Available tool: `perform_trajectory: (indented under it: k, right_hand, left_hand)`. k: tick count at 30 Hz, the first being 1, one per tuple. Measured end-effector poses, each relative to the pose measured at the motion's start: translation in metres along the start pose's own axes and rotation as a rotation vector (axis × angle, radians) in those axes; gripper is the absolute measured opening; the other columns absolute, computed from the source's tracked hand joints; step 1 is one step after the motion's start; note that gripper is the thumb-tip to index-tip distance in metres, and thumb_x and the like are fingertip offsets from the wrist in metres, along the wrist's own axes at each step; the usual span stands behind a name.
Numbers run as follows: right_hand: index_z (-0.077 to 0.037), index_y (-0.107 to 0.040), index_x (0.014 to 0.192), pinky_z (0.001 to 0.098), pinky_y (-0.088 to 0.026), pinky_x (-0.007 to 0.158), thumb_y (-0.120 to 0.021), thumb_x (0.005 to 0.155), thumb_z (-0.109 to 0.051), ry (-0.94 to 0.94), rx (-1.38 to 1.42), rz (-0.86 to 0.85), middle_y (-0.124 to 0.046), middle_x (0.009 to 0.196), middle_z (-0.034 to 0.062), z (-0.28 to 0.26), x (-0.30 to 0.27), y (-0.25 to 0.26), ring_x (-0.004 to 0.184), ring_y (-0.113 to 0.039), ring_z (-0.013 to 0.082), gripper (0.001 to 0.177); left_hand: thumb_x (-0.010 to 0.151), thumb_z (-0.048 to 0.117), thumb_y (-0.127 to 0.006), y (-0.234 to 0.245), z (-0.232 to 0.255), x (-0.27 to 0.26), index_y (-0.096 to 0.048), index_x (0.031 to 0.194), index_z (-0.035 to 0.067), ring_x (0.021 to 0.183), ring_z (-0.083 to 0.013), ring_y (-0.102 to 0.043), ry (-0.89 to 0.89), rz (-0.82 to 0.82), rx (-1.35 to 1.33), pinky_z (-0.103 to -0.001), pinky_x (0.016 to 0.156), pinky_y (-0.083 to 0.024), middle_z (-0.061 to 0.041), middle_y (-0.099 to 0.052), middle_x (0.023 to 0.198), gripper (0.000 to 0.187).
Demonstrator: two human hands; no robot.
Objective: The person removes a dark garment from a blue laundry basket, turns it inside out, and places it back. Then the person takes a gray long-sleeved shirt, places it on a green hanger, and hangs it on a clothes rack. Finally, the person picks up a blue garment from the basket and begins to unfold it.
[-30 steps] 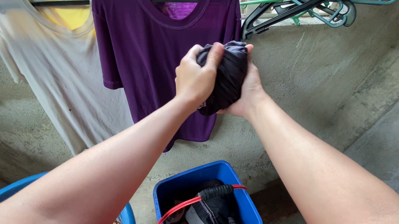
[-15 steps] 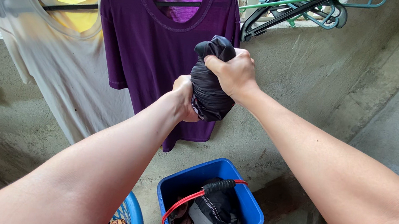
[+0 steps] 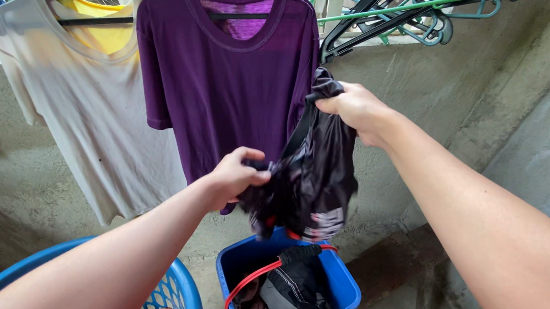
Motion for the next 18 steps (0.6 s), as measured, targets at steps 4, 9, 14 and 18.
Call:
perform_trajectory:
  k: [4,9,14,18]
  right_hand:
    - [-0.005,-0.071,0.12,0.032,-0.041,0.101,-0.069,0.088,-0.005,0.051,-0.108,0.018,-0.071,0.12,0.0064,-0.008,-0.008,0.001,0.117,-0.062,0.0157,0.033]
    - [-0.02,-0.061,0.131,0.0324,-0.05,0.098,-0.073,0.076,0.001,0.302,-0.039,0.032,-0.07,0.122,0.0051,-0.054,-0.026,0.005,0.113,-0.067,0.018,0.059]
    - [-0.018,-0.073,0.117,0.0333,-0.051,0.092,-0.08,0.078,-0.017,0.35,-0.453,0.232,-0.075,0.108,0.0046,-0.081,-0.039,0.02,0.103,-0.068,0.0177,0.04]
    - [-0.014,-0.079,0.107,0.0363,-0.049,0.089,-0.085,0.074,-0.029,0.342,-0.784,0.276,-0.071,0.103,0.009,-0.084,-0.05,0.042,0.099,-0.065,0.0224,0.037]
  left_hand:
    - [0.077,0.021,-0.08,-0.003,-0.008,0.0,-0.077,0.129,0.011,0.084,-0.0229,-0.054,-0.181,-0.173,0.226,-0.039,0.072,-0.049,-0.008,-0.065,0.09,0.053]
    - [0.074,0.043,-0.091,-0.028,0.027,-0.019,-0.06,0.134,0.012,0.101,-0.0203,-0.066,-0.295,-0.094,0.443,-0.034,0.087,-0.05,-0.012,-0.069,0.11,0.074]
    - [0.075,0.037,-0.088,-0.023,0.056,-0.04,-0.073,0.121,0.021,0.099,-0.0227,-0.069,-0.329,0.129,0.617,-0.04,0.085,-0.053,-0.006,-0.076,0.107,0.052]
    - [0.083,0.027,-0.088,0.024,0.075,-0.036,-0.079,0.104,0.01,0.07,-0.0215,-0.066,-0.296,0.089,0.454,-0.038,0.062,-0.055,-0.011,-0.072,0.082,0.029]
Point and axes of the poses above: each hand's wrist, its own x-axis towards the middle knuckle, its own y-axis out of the back of the hand, z = x × y, the point moved 7 cm from there along x, towards the middle knuckle
